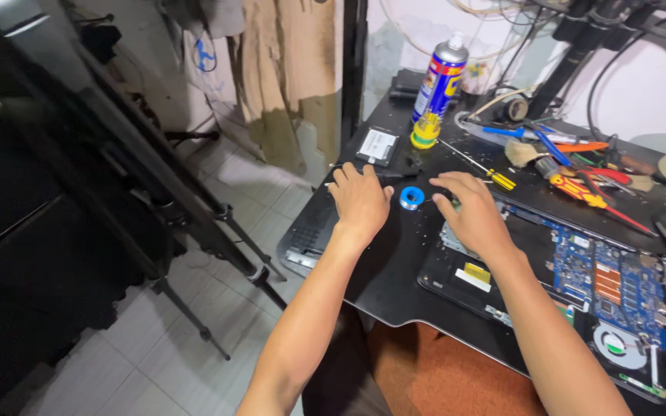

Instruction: The person disassembles a laptop on a workbench by removing internal components, handles a battery pack, and uses a precision screwdriver to work on the motherboard and internal wiring.

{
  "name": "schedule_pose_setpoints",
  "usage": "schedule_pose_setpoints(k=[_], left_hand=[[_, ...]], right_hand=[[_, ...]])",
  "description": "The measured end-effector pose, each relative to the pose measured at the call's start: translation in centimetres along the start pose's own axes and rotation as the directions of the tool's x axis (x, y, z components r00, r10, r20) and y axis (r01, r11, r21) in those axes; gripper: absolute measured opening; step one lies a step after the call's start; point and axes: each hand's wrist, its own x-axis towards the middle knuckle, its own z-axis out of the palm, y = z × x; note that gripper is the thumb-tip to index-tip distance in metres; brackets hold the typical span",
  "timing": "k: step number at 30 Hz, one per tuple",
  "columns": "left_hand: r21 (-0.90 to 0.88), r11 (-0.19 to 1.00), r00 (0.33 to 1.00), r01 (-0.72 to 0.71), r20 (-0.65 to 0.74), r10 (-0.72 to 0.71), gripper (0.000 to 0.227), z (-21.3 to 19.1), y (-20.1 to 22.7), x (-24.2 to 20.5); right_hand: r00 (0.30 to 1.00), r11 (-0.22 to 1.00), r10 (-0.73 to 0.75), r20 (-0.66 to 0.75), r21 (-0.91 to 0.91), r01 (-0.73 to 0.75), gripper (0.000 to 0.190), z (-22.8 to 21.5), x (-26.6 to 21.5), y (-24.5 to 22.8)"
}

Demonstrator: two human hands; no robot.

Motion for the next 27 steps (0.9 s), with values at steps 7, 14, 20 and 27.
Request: schedule_pose_setpoints(k=[7,14,20,27], left_hand=[[0.074,0.98,0.97,0.185,0.149,-0.194,0.076,-1.6,-1.2,-0.4],[-0.067,0.984,0.978,0.163,0.146,-0.152,0.074,-1.3,-2.6,-0.5],[-0.233,0.961,0.987,0.146,0.096,-0.127,0.074,-2.1,-2.4,-0.7],[-0.307,0.947,0.988,-0.093,-0.149,0.049,0.082,-3.0,-1.3,-1.8]], right_hand=[[0.996,0.996,0.012,0.093,-0.092,-0.004,0.035,5.8,4.7,-1.8],[0.98,0.968,0.107,0.166,-0.244,-0.065,0.033,8.3,6.3,-1.3],[0.999,0.992,0.045,-0.001,-0.12,-0.045,0.022,7.3,5.5,-2.2],[0.983,0.978,0.152,-0.106,-0.129,-0.165,0.022,4.9,4.7,-3.6]])
